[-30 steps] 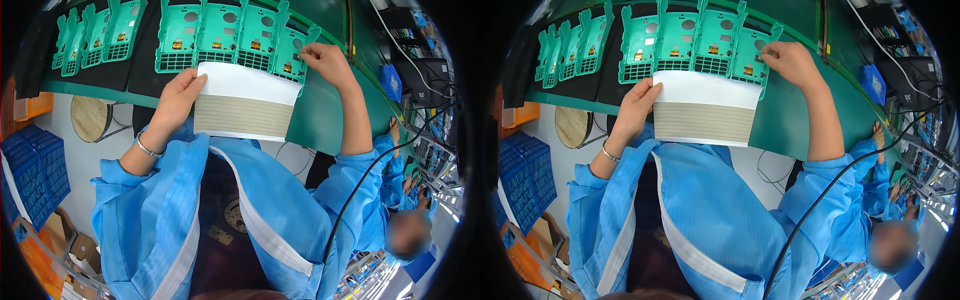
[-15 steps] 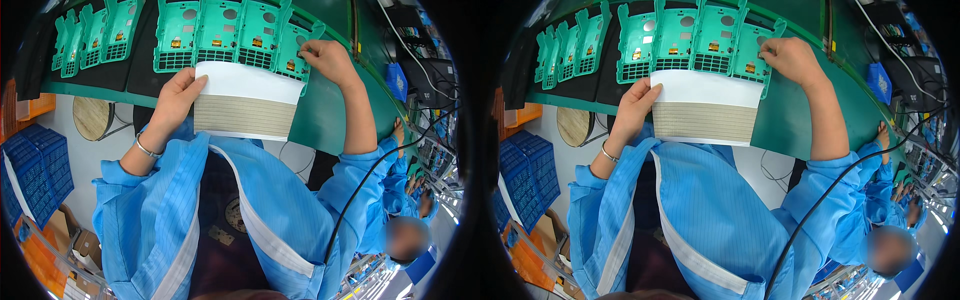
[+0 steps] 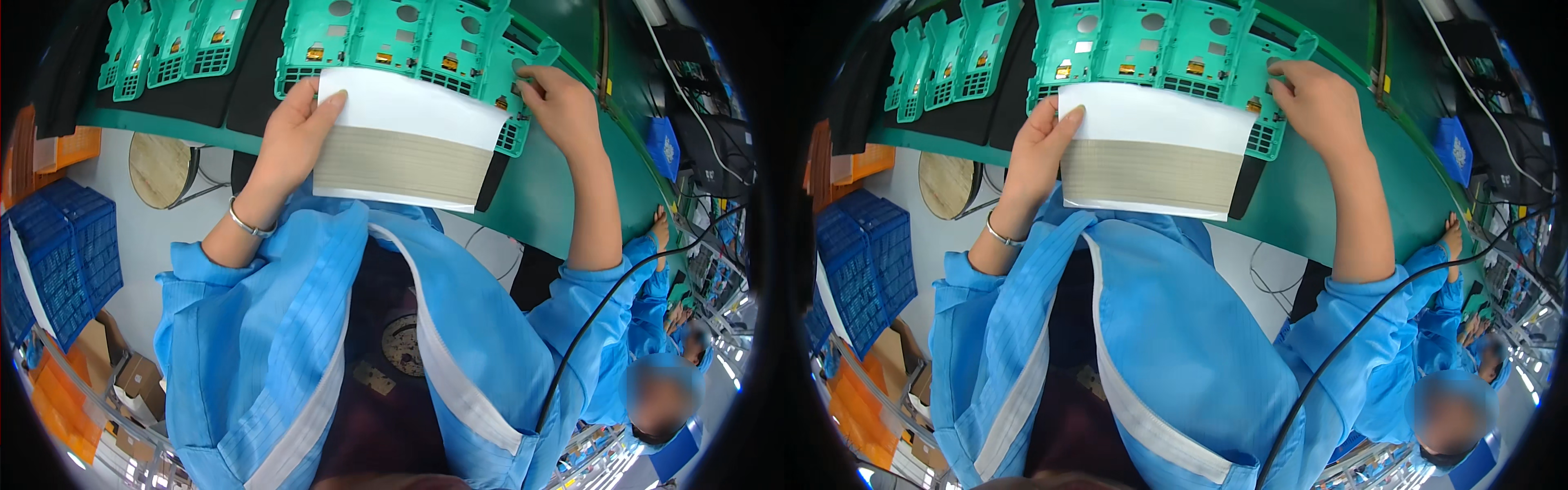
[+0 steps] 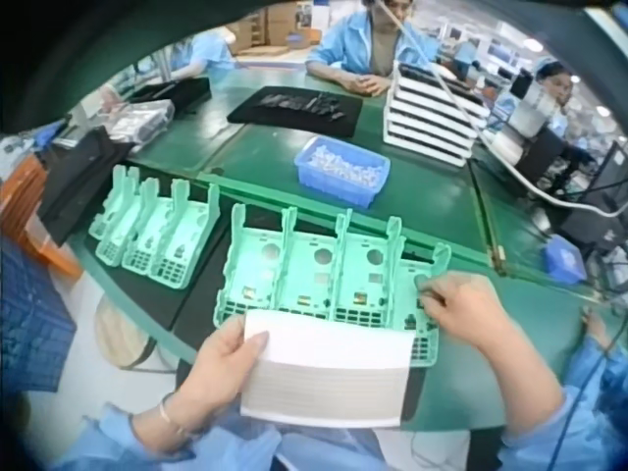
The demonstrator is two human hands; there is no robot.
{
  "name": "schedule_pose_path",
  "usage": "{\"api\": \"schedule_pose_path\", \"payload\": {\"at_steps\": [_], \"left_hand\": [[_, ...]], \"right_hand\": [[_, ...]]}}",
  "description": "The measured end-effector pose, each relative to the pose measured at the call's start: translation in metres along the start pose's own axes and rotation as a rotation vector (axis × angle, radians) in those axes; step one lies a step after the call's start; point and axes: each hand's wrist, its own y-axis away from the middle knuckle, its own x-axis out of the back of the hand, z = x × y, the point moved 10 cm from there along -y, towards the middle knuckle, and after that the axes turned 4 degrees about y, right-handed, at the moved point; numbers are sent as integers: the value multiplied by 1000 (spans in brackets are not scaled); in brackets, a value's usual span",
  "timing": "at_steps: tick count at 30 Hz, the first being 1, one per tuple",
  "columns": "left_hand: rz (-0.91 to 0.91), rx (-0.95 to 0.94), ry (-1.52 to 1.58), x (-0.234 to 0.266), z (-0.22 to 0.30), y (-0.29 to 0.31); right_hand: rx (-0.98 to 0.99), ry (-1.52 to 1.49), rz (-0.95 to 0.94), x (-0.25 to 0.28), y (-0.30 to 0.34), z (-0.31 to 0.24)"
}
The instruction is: Assembling electronic device components by placing parts into plastic casings and applying labels at a factory station.
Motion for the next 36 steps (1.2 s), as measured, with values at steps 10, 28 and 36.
{"api": "schedule_pose_path", "payload": {"at_steps": [10,28,36], "left_hand": [[125,-168,-110,49,32,0],[85,-1032,-892,1,83,63],[-230,-935,-976,-58,35,50]], "right_hand": [[187,-234,66,13,21,-93],[331,-84,68,-25,29,-130],[397,-80,58,-24,20,-135]]}}
